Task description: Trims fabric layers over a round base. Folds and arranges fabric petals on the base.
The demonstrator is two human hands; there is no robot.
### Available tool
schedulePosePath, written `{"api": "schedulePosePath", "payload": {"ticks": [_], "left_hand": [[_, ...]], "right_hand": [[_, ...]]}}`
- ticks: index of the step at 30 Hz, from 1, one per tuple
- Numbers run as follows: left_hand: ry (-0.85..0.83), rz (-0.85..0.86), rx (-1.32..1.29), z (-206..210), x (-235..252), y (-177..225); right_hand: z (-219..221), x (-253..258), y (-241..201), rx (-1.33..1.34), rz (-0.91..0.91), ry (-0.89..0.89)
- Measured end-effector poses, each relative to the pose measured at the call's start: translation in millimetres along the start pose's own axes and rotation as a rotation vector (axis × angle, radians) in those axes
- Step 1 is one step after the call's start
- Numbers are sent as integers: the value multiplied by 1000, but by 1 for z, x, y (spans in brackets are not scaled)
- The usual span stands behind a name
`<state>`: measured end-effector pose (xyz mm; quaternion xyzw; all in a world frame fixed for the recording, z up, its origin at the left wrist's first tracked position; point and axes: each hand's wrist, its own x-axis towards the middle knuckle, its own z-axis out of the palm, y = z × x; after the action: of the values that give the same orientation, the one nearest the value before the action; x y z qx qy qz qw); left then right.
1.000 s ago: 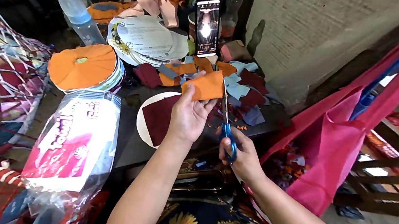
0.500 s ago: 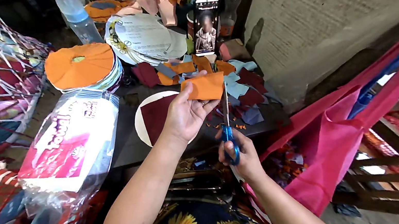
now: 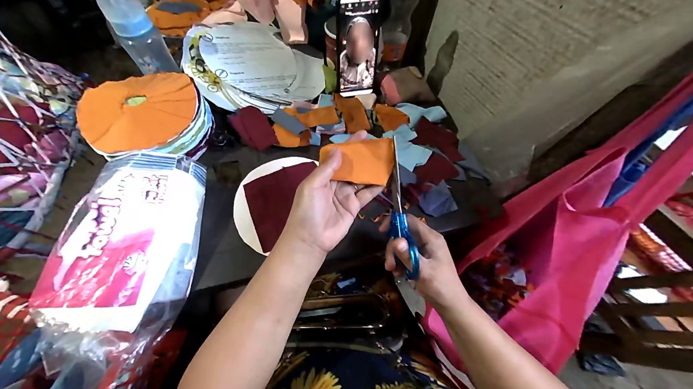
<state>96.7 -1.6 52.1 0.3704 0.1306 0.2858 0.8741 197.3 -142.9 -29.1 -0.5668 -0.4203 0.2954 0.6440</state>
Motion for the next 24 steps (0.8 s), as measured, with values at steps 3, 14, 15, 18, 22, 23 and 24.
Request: {"api": "schedulePosePath", "payload": {"ticks": [3,14,15,18,22,23,24], "left_hand": [[-16,4,26,-1,0,1],[-69,-37,133,-6,8,18],[-65,-46,133,-5,8,19],[-40,-78,128,-4,9,18],[-48,-99,152,-5,9,15],[-52,-108,154,-5,9,15],[-54,-115,155,-5,9,15]], "right_hand": [[0,0,-1,-32,-1,17],[-3,-1,0,-106,-35,55],[-4,0,1,-67,-29,38],[-8,1,5,37,-36,-33],[-11,3,6,53,-39,-40],[-11,3,6,59,-33,-39],[-12,3,5,62,-27,-35]]}}
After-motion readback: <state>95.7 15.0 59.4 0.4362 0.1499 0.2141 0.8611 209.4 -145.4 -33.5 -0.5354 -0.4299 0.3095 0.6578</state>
